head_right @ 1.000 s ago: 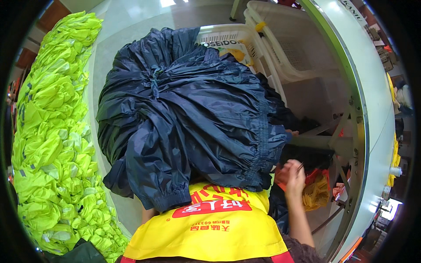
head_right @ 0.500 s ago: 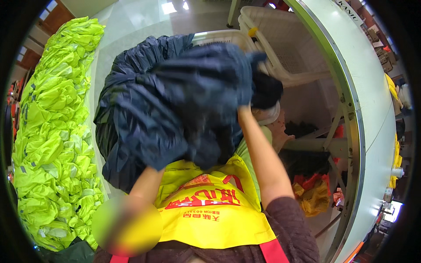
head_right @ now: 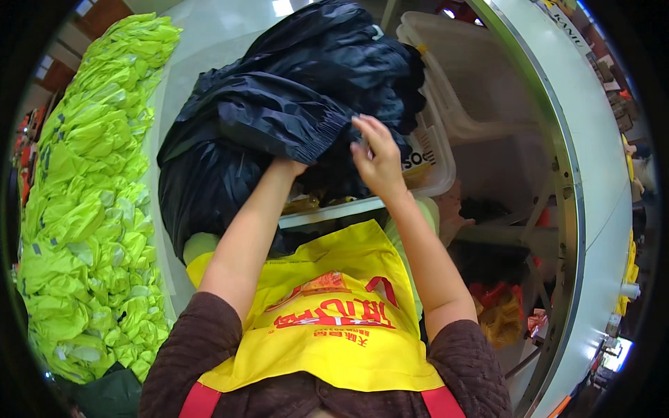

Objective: The person repeatedly cuts and removes tags from a pile of dark-colored garments using a small blade. The person handles each garment one at a time, snips the tag, and sets the garment aside.

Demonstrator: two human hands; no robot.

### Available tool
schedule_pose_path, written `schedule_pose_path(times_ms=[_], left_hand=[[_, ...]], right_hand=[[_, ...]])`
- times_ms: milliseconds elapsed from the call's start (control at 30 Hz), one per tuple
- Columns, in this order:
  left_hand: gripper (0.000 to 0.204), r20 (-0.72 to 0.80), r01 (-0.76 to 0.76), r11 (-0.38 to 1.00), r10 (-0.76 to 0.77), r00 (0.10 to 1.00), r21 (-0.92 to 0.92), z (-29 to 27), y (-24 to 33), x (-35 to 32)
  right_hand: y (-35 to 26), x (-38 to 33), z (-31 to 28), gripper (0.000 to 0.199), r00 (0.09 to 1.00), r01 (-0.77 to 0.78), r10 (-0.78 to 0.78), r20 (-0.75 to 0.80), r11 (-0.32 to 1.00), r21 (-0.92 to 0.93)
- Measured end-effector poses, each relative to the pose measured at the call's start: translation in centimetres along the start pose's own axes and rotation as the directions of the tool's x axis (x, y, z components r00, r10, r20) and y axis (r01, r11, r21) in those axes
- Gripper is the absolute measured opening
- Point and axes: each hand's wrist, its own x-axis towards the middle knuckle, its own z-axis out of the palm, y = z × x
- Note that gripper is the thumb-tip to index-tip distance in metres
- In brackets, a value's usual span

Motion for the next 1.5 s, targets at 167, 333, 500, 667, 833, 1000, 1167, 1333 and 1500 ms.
schedule_pose_path(times_ms=[167,333,500,667,833,1000,1167,1333,1500], left_hand=[[0.038,-0.265,0.136,0.889,-0.018,0.964,0.436,1.1,-4.1,-10.8],[0.037,0.347,-0.623,0.049,0.795,0.498,0.781,-0.7,-8.2,-21.8],[0.043,0.467,-0.242,0.705,-0.141,0.873,0.666,0.3,-4.7,-29.9],[0.035,0.46,-0.654,0.27,0.527,0.714,0.706,-3.4,-5.6,-30.7],[0.066,0.453,-0.197,-0.439,0.615,0.646,0.876,-10.5,-5.8,-27.2],[0.035,0.375,-0.248,-0.328,0.416,0.828,0.912,-21.3,-5.9,-24.5],[0.025,0.094,-0.172,0.226,0.321,0.942,0.959,-24.4,2.7,-28.1],[0.034,0.136,-0.116,-0.143,0.136,0.981,0.983,-15.2,3.0,-27.3],[0.091,0.296,-0.384,0.341,0.283,0.912,0.858,6.6,-3.7,-29.1]], right_hand=[[-3.7,-2.2,2.7,0.056,0.987,-0.062,0.066,-0.147,0.998,0.034],[-4.6,-1.9,1.0,0.021,0.948,-0.314,0.319,0.015,0.92,0.233],[-7.3,-3.3,-6.4,0.012,0.847,-0.401,0.501,-0.178,0.822,0.405],[4.4,-6.9,-21.7,0.011,0.758,-0.344,0.527,-0.385,0.824,0.451],[4.4,-12.0,-23.7,0.023,0.593,-0.635,0.636,-0.493,0.746,0.199],[0.6,-15.8,-18.7,0.015,0.416,-0.572,0.894,-0.168,0.4,0.716],[-0.7,-17.4,-18.6,0.015,0.318,-0.462,0.923,0.217,-0.049,0.886],[-8.3,-12.0,-13.9,0.019,0.404,-0.505,0.88,0.251,-0.015,0.863],[-12.7,-9.7,-11.0,0.02,0.407,-0.521,0.858,0.313,-0.064,0.851]])
